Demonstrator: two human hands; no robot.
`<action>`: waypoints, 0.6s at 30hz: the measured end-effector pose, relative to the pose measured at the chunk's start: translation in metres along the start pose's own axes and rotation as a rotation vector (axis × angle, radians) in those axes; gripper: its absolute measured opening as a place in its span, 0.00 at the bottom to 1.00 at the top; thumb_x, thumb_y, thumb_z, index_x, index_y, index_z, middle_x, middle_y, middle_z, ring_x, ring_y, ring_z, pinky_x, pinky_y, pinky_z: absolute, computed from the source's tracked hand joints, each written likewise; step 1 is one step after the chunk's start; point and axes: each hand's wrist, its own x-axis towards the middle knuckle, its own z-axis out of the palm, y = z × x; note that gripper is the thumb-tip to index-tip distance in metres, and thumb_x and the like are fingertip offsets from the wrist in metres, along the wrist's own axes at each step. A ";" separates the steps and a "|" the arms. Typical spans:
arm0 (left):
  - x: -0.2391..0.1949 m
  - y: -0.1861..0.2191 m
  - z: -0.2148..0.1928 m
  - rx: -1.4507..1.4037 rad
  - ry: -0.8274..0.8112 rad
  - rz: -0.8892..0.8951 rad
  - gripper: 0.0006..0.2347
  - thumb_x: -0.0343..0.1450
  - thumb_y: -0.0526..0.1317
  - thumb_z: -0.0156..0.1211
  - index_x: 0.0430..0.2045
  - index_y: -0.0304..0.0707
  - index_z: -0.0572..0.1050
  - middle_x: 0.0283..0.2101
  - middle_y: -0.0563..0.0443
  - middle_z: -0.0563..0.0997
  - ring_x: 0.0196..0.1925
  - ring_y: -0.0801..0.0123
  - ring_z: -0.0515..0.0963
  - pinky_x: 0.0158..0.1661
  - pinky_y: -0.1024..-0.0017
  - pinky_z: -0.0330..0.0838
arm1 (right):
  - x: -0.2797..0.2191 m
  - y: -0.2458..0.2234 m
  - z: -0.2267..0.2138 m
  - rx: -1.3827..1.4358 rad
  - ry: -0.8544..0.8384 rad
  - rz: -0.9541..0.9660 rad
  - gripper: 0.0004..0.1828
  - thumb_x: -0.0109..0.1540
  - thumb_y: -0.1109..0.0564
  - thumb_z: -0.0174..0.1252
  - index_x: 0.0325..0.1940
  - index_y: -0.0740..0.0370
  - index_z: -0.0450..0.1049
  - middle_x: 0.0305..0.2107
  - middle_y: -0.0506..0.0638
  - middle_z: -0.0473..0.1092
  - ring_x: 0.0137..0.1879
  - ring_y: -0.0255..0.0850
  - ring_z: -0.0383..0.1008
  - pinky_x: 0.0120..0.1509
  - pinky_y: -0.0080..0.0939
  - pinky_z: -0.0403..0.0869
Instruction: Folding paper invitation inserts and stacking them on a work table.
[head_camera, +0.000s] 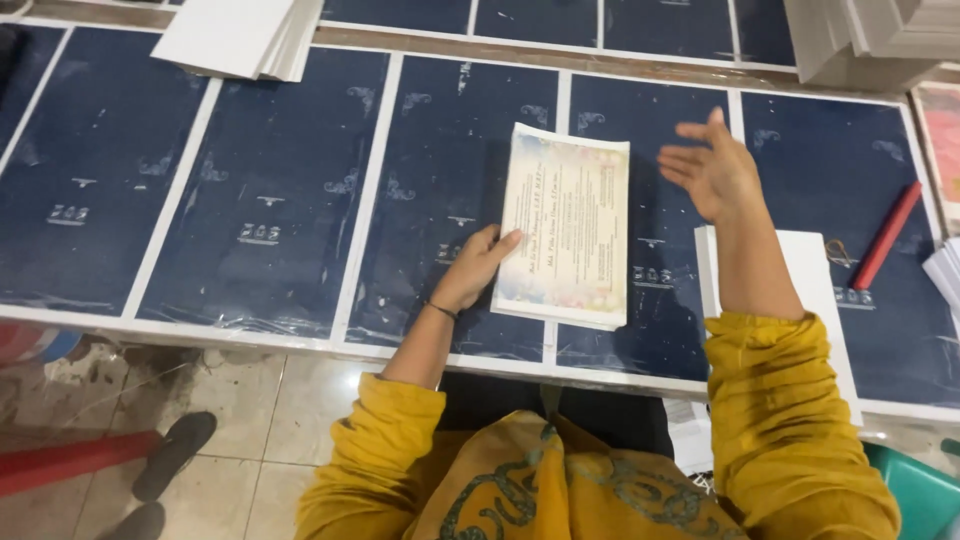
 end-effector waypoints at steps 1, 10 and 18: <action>-0.002 -0.002 0.000 -0.059 -0.027 -0.028 0.25 0.72 0.53 0.54 0.56 0.29 0.71 0.59 0.40 0.80 0.57 0.63 0.81 0.54 0.70 0.78 | 0.009 0.015 -0.012 -0.032 0.038 0.025 0.34 0.66 0.28 0.44 0.55 0.57 0.75 0.47 0.63 0.74 0.58 0.52 0.79 0.67 0.49 0.79; 0.000 0.019 -0.003 -0.252 -0.191 -0.043 0.20 0.74 0.48 0.65 0.53 0.32 0.74 0.48 0.45 0.83 0.46 0.66 0.85 0.45 0.65 0.83 | 0.060 0.065 -0.047 -0.164 -0.184 -0.018 0.34 0.75 0.31 0.31 0.69 0.60 0.60 0.65 0.71 0.54 0.75 0.59 0.58 0.80 0.57 0.57; 0.004 0.019 -0.022 -0.405 -0.360 -0.170 0.28 0.70 0.47 0.61 0.65 0.32 0.68 0.65 0.41 0.76 0.65 0.56 0.77 0.62 0.55 0.76 | 0.013 -0.019 0.026 -0.110 0.068 -0.004 0.24 0.68 0.34 0.47 0.51 0.53 0.75 0.45 0.53 0.75 0.54 0.40 0.80 0.64 0.36 0.78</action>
